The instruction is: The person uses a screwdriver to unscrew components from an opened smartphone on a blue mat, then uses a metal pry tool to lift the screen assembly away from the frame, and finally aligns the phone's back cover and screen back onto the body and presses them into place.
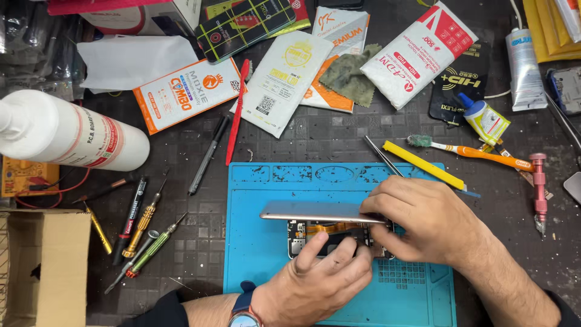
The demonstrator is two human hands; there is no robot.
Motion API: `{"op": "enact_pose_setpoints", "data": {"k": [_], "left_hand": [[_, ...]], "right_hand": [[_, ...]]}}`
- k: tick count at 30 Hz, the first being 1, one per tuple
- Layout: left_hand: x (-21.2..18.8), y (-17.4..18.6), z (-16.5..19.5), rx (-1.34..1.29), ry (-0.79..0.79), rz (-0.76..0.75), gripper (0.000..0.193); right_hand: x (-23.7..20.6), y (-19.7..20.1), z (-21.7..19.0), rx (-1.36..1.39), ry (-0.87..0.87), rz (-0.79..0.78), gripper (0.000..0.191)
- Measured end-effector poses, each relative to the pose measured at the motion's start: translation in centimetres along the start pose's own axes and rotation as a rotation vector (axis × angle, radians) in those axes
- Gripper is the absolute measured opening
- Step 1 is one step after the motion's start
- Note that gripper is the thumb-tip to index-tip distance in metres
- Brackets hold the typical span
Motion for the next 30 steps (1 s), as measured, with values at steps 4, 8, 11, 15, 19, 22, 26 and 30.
{"op": "enact_pose_setpoints", "data": {"k": [4,8,11,15,19,22,26,30], "left_hand": [[0.06,0.04,-0.06,-0.01,0.013,-0.023,0.02],[0.16,0.06,-0.1,-0.05,0.032,-0.041,0.018],[0.25,0.02,0.0,-0.042,0.047,-0.029,0.023],[0.16,0.04,0.14,-0.058,0.053,-0.037,0.023],[0.14,0.07,0.23,-0.019,0.052,-0.03,0.025],[0.08,0.25,0.36,0.088,0.018,0.004,0.03],[-0.17,0.38,0.44,0.16,-0.031,0.015,0.033],[-0.15,0.13,0.59,0.093,-0.036,0.01,0.032]], "right_hand": [[-0.04,0.01,-0.04,-0.015,-0.006,-0.014,0.029],[-0.09,0.05,0.0,-0.005,0.005,-0.015,0.028],[-0.09,0.04,0.0,-0.017,0.011,-0.011,0.028],[-0.11,-0.02,-0.11,-0.028,0.024,-0.01,0.027],[-0.1,0.02,-0.08,-0.032,0.004,-0.015,0.027],[-0.14,0.11,0.02,-0.027,0.017,-0.013,0.028],[-0.22,0.01,0.24,-0.018,0.005,-0.016,0.029],[-0.27,-0.2,0.51,0.002,-0.016,-0.028,0.029]]}}
Point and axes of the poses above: each hand's wrist, its own x-axis towards the middle knuckle, its own y-axis out of the back of the hand, z = x × y, the point moved 2 cm from there along x, towards the middle knuckle, and after that the axes turned 13 degrees about x, right-handed, at the moved point
